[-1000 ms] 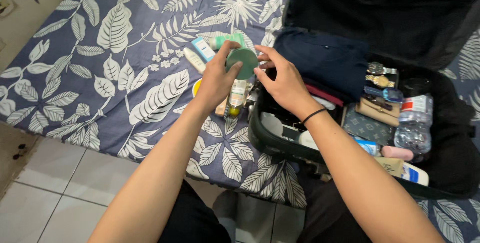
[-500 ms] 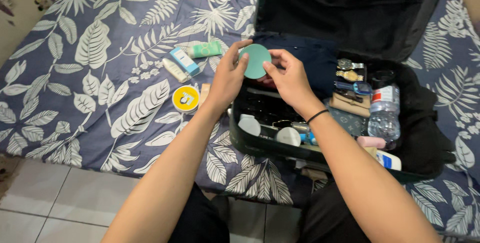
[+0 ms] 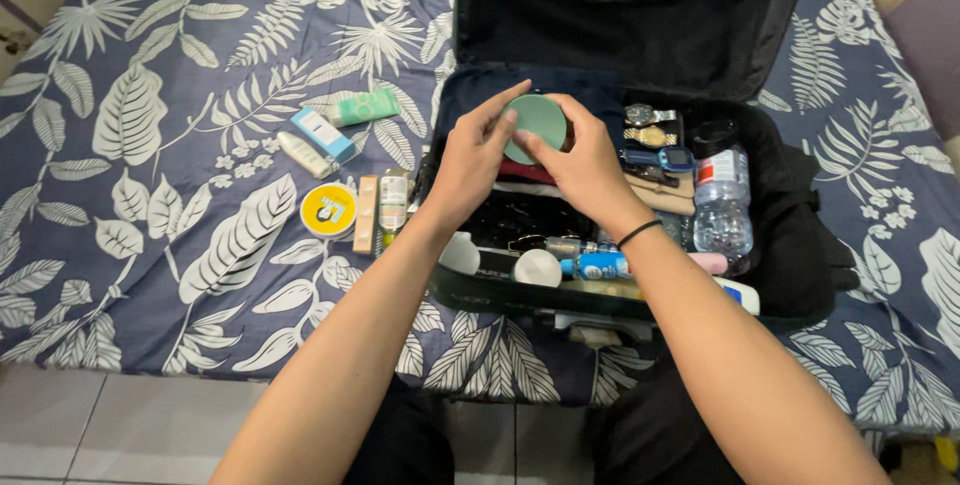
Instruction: The person packs a suitcase lying open on a bed. They pick up toiletry bottles, tubes, jars and small containers from the bed one at a time and place them into the suitcase compartments, arranging them among already packed clothes, a water bottle, wallets and watches.
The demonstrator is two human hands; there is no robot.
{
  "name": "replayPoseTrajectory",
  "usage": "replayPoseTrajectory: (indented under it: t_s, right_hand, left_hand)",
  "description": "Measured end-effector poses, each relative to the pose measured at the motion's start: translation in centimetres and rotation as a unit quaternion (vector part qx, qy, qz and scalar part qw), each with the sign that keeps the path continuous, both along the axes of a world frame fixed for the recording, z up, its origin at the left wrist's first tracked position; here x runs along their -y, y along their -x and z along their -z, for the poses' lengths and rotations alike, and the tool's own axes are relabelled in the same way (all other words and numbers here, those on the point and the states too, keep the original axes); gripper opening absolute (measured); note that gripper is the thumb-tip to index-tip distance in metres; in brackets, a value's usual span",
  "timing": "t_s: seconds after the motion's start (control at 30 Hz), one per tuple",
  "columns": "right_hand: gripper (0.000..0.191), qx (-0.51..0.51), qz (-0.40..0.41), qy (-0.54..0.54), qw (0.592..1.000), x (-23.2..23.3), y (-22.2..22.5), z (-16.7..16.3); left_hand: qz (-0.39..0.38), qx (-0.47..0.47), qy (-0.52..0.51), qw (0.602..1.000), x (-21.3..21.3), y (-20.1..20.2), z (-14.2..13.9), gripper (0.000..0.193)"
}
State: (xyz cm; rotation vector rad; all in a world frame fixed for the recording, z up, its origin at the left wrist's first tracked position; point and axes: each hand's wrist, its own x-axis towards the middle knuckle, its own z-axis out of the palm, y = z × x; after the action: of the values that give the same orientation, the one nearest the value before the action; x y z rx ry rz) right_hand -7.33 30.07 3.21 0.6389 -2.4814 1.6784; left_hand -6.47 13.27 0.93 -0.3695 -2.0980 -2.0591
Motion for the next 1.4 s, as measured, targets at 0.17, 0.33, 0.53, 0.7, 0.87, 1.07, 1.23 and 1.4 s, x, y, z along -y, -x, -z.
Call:
replayPoseTrajectory:
  t_s: [0.17,0.33,0.53,0.7,0.87,1.07,1.23,1.4]
  right_hand:
    - [0.035,0.031,-0.003,0.044,0.999,-2.0,0.2,0.2]
    - [0.038,0.063,-0.004,0.065,0.996,-4.1,0.5,0.5]
    - [0.045,0.072,0.004,0.076,0.995,-6.2,0.8,0.7]
    - [0.051,0.148,0.021,0.112,0.982,-7.9,0.8,0.7]
    - [0.051,0.161,0.023,0.114,0.980,-9.3,1.0,0.8]
    - [0.046,0.113,0.004,0.115,0.987,-9.9,1.2,1.5]
    - [0.045,0.113,0.021,0.108,0.987,-10.5,1.9,2.2]
    - [0.047,0.114,0.013,0.126,0.985,-11.0,2.6,2.8]
  left_hand:
    - [0.034,-0.021,-0.030,0.999,-1.9,0.3,-0.3,0.039]
    - [0.052,-0.020,-0.035,0.998,-3.6,0.9,-0.1,0.039]
    - [0.061,-0.032,-0.032,0.997,-5.5,1.7,0.3,0.038]
    - [0.043,-0.015,-0.007,0.999,-6.8,2.4,0.5,0.036]
    - [0.043,-0.024,-0.012,0.999,-7.8,3.0,0.7,0.034]
    - [0.067,-0.018,-0.030,0.997,-9.1,3.5,1.0,0.033]
    - [0.080,-0.023,-0.036,0.996,-9.6,4.2,1.4,0.033]
    - [0.088,-0.024,-0.041,0.995,-9.9,4.9,1.9,0.033]
